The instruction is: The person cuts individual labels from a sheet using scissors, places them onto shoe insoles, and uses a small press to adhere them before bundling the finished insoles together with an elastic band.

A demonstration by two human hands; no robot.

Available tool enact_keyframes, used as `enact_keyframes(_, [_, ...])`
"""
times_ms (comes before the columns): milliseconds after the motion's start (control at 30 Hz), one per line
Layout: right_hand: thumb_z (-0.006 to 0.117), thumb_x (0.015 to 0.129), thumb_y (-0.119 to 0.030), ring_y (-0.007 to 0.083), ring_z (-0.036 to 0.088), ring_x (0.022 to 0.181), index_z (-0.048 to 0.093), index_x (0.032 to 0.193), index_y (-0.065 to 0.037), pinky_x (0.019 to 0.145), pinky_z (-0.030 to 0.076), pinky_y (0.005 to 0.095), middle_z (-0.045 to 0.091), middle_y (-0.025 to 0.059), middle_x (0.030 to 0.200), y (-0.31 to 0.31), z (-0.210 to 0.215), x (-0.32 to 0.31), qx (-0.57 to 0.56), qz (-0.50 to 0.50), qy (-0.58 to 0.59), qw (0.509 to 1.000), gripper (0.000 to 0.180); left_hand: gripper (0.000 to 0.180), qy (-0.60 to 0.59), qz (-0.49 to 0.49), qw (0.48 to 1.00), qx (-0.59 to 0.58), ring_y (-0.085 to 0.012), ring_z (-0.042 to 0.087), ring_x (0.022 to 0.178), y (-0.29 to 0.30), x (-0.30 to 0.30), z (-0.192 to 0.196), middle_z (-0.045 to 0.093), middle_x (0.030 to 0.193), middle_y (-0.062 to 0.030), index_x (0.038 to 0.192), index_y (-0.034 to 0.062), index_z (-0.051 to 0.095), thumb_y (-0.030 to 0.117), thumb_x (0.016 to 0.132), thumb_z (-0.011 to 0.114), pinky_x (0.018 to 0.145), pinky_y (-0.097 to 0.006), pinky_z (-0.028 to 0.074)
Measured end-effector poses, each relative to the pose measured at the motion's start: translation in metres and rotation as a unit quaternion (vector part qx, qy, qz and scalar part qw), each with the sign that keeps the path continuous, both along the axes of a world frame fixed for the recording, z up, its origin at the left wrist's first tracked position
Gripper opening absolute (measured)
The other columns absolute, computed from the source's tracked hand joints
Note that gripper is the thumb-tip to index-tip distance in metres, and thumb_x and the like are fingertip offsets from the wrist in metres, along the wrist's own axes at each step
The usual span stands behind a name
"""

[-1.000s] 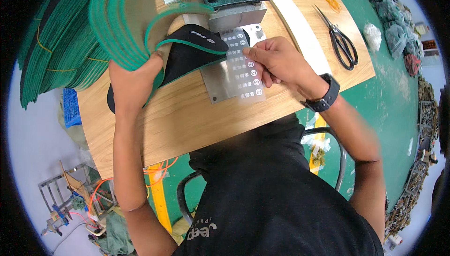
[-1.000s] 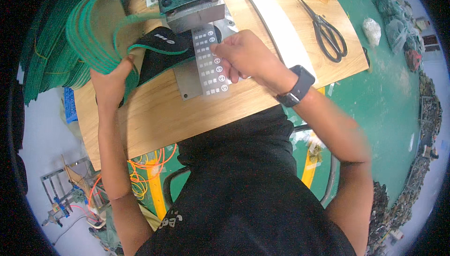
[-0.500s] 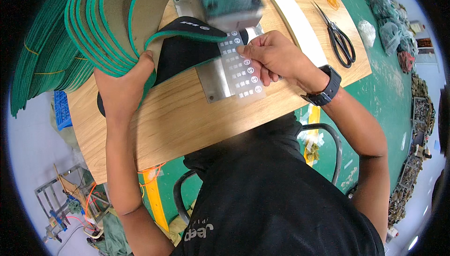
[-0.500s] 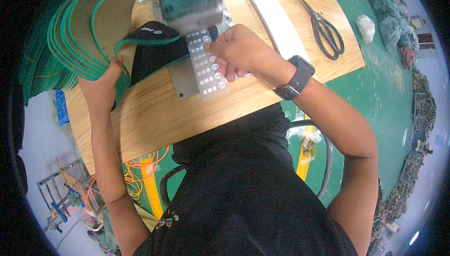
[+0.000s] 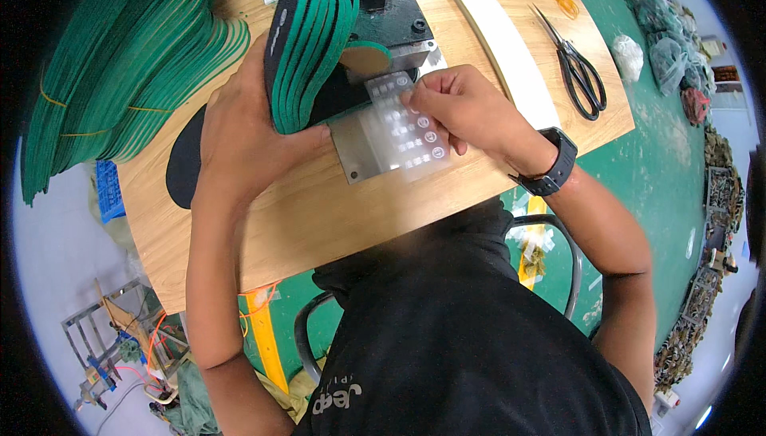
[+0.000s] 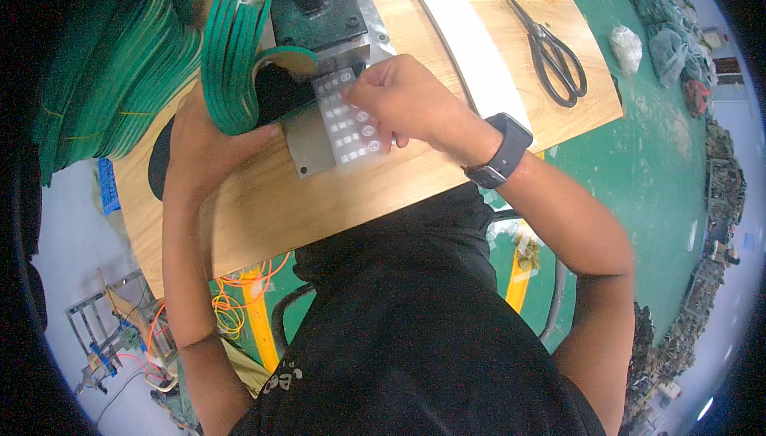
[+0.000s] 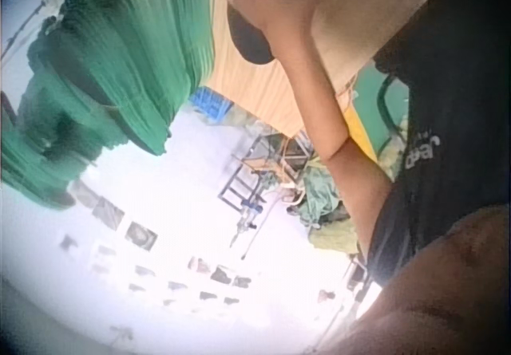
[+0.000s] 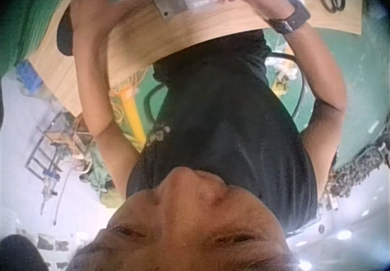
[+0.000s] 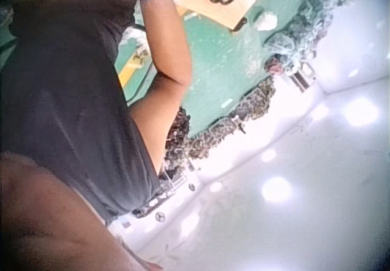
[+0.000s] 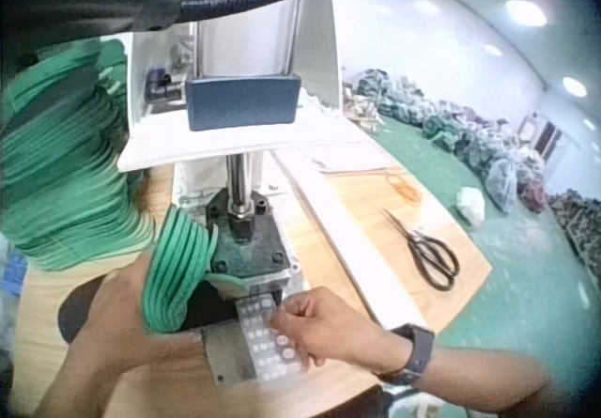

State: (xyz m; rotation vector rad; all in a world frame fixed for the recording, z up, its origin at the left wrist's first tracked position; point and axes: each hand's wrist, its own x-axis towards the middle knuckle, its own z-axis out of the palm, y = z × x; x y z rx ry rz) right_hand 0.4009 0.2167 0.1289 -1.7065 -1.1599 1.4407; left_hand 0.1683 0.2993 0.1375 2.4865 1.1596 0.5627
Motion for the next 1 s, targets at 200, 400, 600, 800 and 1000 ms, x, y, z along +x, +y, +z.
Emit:
enact_keyframes(200, [0.057,0.090,-0.021,0.0090,0.049,0.043,0.060,0.074,0.001,0.039,0.040,0.0216,0.057,0.0039,0.060,-0.033,-0.003,0.009,0.033,-0.166,0.097,0.981,0.028,0.095,0.077,0.040,0.996,-0.002,-0.0375,0.061,0.088,-0.004,0.009,0.008,0.063,0.093,-0.0201,0.140,0.0077,0.030,0.022,0.059,0.078,0.078,-0.043,0.047])
enact_keyframes(400, [0.059,0.090,-0.022,0.0090,0.050,0.043,0.057,0.068,-0.004,0.038,0.040,0.0207,0.058,0.0048,0.059,-0.032,-0.013,0.014,0.056,-0.198,0.173,0.963,0.029,0.085,0.044,0.021,0.999,0.006,-0.0373,0.062,0.079,-0.001,-0.001,0.005,0.064,0.084,-0.0210,0.136,0.0081,0.037,0.022,0.061,0.075,0.071,-0.042,0.049])
enact_keyframes(600, [0.059,0.090,-0.024,0.0096,0.051,0.042,0.057,0.068,-0.003,0.037,0.039,0.0203,0.057,0.0041,0.056,-0.022,-0.006,0.004,0.074,-0.197,0.132,0.969,0.030,0.060,-0.062,0.038,0.992,-0.104,-0.0311,0.064,0.074,0.000,-0.008,0.012,0.064,0.083,-0.0191,0.122,0.0032,0.053,0.016,0.065,0.067,0.071,-0.034,0.050])
enact_keyframes(800, [0.056,0.090,-0.023,0.0130,0.055,0.039,0.056,0.065,-0.002,0.034,0.038,0.0217,0.055,0.0061,0.052,-0.001,0.002,-0.007,-0.029,-0.008,-0.004,1.000,0.033,0.029,-0.224,0.084,0.970,-0.037,-0.0110,0.057,0.068,0.003,-0.035,-0.001,0.063,0.075,-0.0063,0.095,0.0010,0.060,0.009,0.069,0.067,0.067,-0.028,0.048])
enact_keyframes(1000, [0.057,0.092,-0.029,0.0107,0.055,0.037,0.055,0.059,-0.003,0.032,0.037,0.0186,0.054,0.0036,0.048,0.007,0.003,-0.009,-0.056,0.011,-0.029,0.998,0.042,0.014,-0.280,0.097,0.954,-0.043,-0.0077,0.054,0.065,0.004,-0.039,-0.003,0.061,0.070,-0.0022,0.081,0.0014,0.060,0.008,0.070,0.067,0.064,-0.026,0.047])
